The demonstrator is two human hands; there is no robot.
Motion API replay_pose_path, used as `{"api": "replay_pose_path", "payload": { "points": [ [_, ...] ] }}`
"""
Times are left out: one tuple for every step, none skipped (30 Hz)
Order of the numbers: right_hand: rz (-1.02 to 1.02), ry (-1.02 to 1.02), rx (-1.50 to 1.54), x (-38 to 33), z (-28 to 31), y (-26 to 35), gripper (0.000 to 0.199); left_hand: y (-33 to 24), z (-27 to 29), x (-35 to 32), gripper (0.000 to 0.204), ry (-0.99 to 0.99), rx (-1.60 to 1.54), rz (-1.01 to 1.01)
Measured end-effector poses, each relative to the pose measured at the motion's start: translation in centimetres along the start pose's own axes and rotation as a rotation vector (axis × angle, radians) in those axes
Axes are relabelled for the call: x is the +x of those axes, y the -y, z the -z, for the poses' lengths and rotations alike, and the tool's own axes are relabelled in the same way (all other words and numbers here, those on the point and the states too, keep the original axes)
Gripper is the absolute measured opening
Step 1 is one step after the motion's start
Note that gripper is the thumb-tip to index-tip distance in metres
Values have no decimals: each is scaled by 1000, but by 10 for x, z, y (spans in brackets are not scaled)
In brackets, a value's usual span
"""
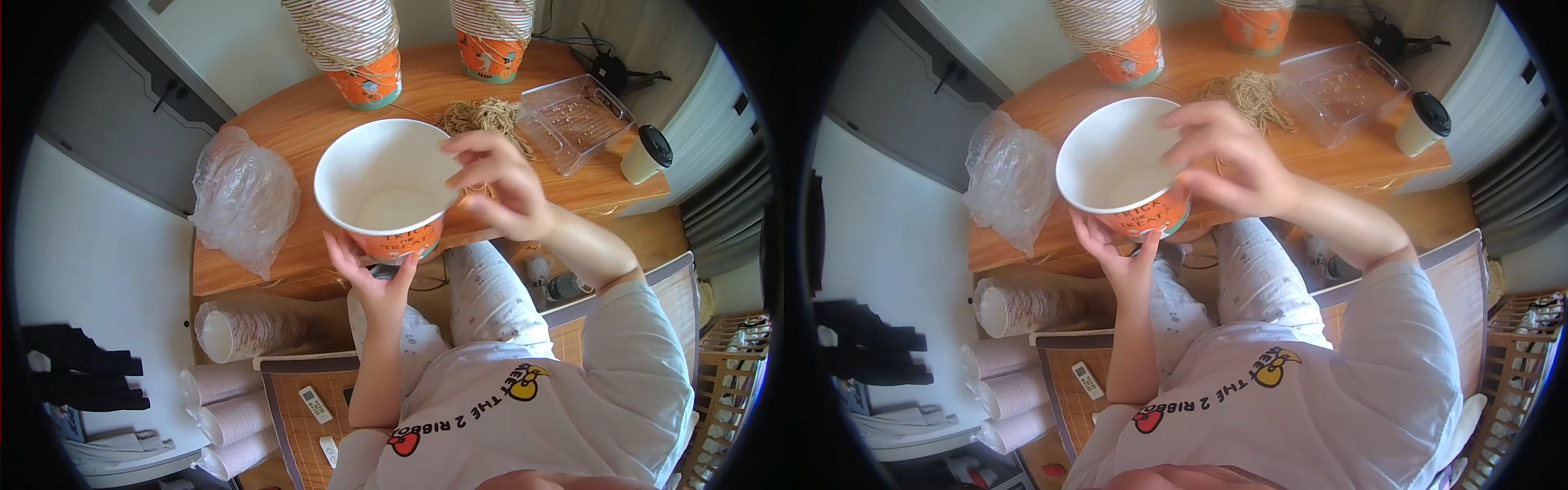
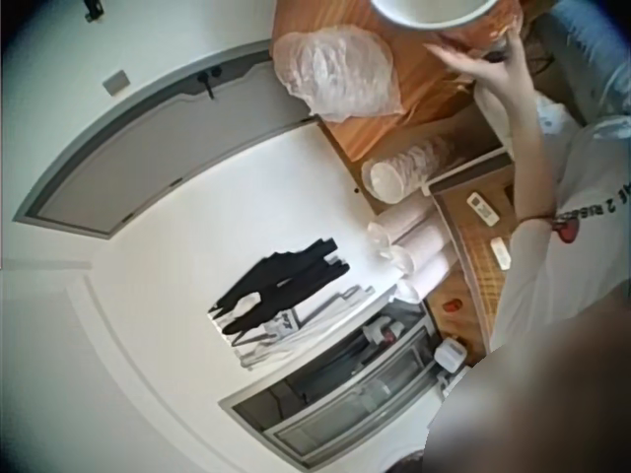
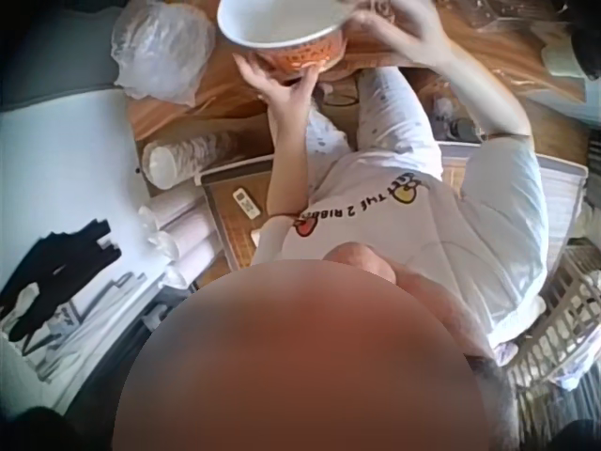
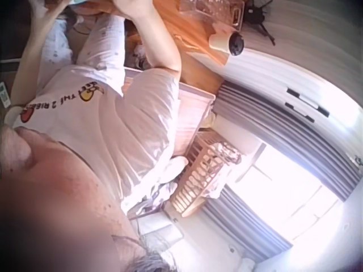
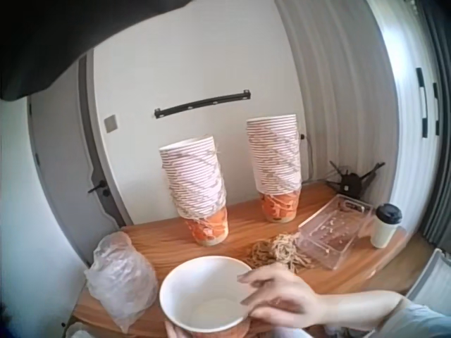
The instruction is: The person is manually threading and tying thin strings onto paper buckets to create handles.
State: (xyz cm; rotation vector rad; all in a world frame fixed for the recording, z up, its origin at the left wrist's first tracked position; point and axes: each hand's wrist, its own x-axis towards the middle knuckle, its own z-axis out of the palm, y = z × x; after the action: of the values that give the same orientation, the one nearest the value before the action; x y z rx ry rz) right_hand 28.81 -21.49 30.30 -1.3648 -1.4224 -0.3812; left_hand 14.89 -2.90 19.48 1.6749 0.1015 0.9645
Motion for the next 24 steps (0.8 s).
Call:
{"api": "replay_pose_path", "payload": {
  "points": [
    [-83,-91,-37,-10,4,-3,19,2,-1,2,118,17,38,-49],
    [-145,-116,-173,-23,12,-6,19,4,-4,3,116,36,71,-99],
    [-205,-140,-299,-36,17,-11,19,6,-3,2,116,35,76,-95],
    [-263,-73,-449,-48,23,-13,20,8,-2,0,114,38,67,-73],
    [-267,-73,-449,-59,26,-11,20,9,-2,-1,112,43,52,-52],
    [-326,39,-608,-71,26,-8,21,11,-4,-2,112,47,52,-49],
    [-384,154,-766,-81,25,-6,22,12,-6,-3,111,39,52,-46],
    [-399,174,-788,-88,23,-6,26,13,-7,-5,110,33,53,-42],
    [-405,174,-788,-93,22,-6,26,15,-7,-6,110,37,53,-38],
    [-392,188,-822,-96,21,-5,28,18,-7,-7,110,31,63,-53],
    [-378,203,-855,-99,20,-4,30,20,-7,-8,110,24,73,-66],
    [-383,205,-853,-100,19,-4,30,22,-6,-9,110,26,75,-61],
    [-383,223,-869,-101,19,-5,31,24,-6,-9,110,23,86,-63],
    [-381,242,-882,-102,19,-5,32,25,-5,-10,111,18,99,-66],
    [-381,245,-877,-102,19,-4,32,26,-4,-11,111,16,103,-62],
    [-389,242,-864,-103,19,-3,33,28,-3,-12,111,22,95,-43],
    [-396,240,-851,-103,19,-2,35,29,-2,-13,112,27,87,-24],
    [-393,244,-845,-105,20,-1,35,32,-1,-14,112,21,92,-21],
    [-390,255,-806,-108,21,0,35,34,1,-15,112,33,139,-13],
    [-387,265,-767,-111,23,1,35,35,2,-16,113,45,186,-5],
    [-385,269,-761,-115,23,1,35,36,3,-16,113,39,190,-1],
    [-354,224,-752,-121,21,-1,32,36,2,-16,113,37,167,10],
    [-324,178,-744,-125,21,-3,28,37,2,-17,114,37,141,20],
    [-325,181,-741,-128,21,-4,28,38,4,-18,114,35,143,23]
  ]
}}
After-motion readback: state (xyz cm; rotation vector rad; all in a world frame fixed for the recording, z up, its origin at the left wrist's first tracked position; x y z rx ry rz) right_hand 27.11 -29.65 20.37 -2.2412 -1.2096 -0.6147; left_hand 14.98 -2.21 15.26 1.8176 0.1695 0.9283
